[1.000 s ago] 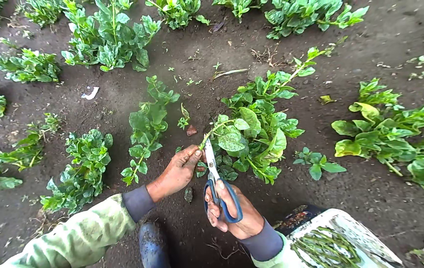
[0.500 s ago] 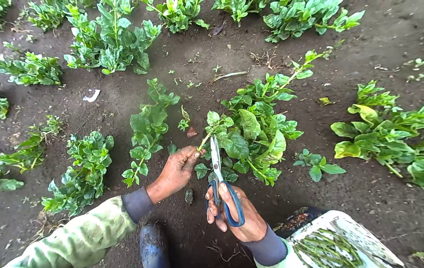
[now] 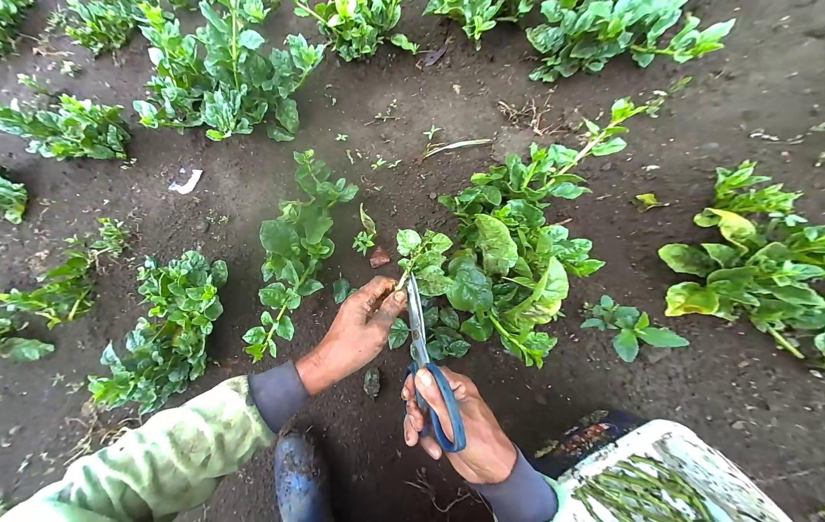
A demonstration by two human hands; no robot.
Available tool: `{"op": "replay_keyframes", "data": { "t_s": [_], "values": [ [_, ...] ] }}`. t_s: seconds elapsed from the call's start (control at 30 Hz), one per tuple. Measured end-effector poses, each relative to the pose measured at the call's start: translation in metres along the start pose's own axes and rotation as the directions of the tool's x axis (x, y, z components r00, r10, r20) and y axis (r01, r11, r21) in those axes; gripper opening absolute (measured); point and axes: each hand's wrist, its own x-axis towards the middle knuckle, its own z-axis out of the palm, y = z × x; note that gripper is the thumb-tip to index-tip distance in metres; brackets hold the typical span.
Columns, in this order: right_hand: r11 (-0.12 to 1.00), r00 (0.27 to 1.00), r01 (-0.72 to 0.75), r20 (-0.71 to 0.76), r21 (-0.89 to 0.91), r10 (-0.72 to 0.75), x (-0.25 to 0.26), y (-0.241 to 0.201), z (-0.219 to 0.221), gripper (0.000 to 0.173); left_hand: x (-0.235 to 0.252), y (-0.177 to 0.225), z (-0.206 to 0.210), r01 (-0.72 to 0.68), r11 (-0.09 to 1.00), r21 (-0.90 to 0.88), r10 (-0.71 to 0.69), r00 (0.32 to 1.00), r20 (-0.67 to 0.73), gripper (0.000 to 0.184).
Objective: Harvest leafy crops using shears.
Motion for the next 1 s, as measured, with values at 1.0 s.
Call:
{"op": "replay_keyframes", "data": {
  "t_s": [1.0],
  "values": [
    [0.977,0.977,-0.202,0.086,0.072,0.196,-0.014,0.024,-0.004,0.049,-0.012,-0.012,-0.010,0.285,0.946,-0.153,-0.283,0.958,0.040,0.026]
  ]
}}
